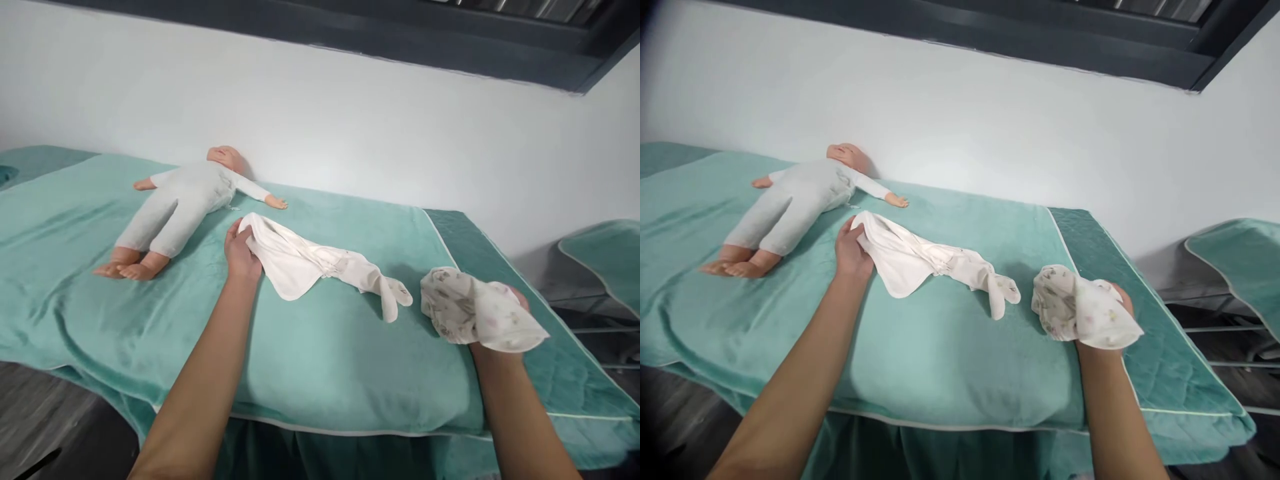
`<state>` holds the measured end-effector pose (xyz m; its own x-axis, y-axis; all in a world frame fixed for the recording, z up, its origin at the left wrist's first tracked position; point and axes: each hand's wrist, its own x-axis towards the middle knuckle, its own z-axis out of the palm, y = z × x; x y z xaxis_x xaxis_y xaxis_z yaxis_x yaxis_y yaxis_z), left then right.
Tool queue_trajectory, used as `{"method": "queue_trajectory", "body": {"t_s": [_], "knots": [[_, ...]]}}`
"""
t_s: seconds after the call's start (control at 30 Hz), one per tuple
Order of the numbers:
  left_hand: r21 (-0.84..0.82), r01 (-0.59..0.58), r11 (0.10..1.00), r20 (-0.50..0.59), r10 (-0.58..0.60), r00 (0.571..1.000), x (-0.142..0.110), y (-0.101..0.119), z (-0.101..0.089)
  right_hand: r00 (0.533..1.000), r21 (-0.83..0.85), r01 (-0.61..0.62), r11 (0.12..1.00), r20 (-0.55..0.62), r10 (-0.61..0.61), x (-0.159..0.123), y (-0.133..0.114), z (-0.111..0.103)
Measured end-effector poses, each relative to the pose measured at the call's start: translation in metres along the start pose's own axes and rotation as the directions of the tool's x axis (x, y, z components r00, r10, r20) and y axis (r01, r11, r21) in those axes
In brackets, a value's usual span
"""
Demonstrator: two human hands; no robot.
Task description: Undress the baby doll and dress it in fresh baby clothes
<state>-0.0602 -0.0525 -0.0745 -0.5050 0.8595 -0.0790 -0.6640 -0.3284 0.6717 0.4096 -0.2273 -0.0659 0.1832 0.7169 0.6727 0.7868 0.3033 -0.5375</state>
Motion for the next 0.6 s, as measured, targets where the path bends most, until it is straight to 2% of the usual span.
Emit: {"method": "queue_trajectory", "body": {"t_s": [0.07,0.1,0.13,0.17,0.23,0.27,0.33,0.43,0.5,0.6], "knots": [[-0.003,0.030,1.000,0.003,-0.030,1.000,0.000,0.001,0.003,0.999,0.054,-0.035,0.998,-0.027,0.036,-0.009,-0.019,-0.008],[-0.007,0.040,0.999,0.003,-0.039,0.999,0.000,0.001,0.004,0.997,0.081,-0.066,0.994,0.043,0.063,-0.014,-0.030,-0.009],[-0.011,0.044,0.999,0.004,-0.044,0.999,0.000,0.001,0.004,0.983,0.078,-0.099,0.992,0.164,0.086,-0.018,-0.043,-0.009],[-0.014,0.046,0.999,0.006,-0.046,0.999,0.000,0.001,0.005,0.951,0.049,-0.120,0.992,0.293,0.101,-0.023,-0.055,-0.006],[-0.014,0.046,0.999,0.015,-0.045,0.999,0.000,0.001,0.005,0.904,-0.051,-0.086,0.995,0.416,0.100,-0.030,-0.075,0.005],[-0.016,0.048,0.999,0.025,-0.047,0.999,-0.001,0.000,0.005,0.903,-0.112,-0.046,0.993,0.420,0.090,-0.034,-0.082,0.012],[-0.020,0.057,0.998,0.052,-0.056,0.997,-0.001,-0.001,0.004,0.935,-0.229,0.015,0.973,0.348,0.067,-0.038,-0.092,0.029],[-0.022,0.083,0.996,0.100,-0.081,0.992,-0.003,-0.002,0.003,0.968,-0.317,-0.005,0.948,0.237,0.085,-0.036,-0.098,0.046],[-0.015,0.096,0.995,0.130,-0.093,0.987,-0.004,-0.001,0.002,0.966,-0.317,-0.040,0.947,0.230,0.117,-0.030,-0.101,0.048],[-0.019,0.103,0.994,0.150,-0.099,0.984,-0.005,0.000,0.000,0.978,-0.295,-0.041,0.955,0.182,0.098,-0.020,-0.103,0.031]]}}
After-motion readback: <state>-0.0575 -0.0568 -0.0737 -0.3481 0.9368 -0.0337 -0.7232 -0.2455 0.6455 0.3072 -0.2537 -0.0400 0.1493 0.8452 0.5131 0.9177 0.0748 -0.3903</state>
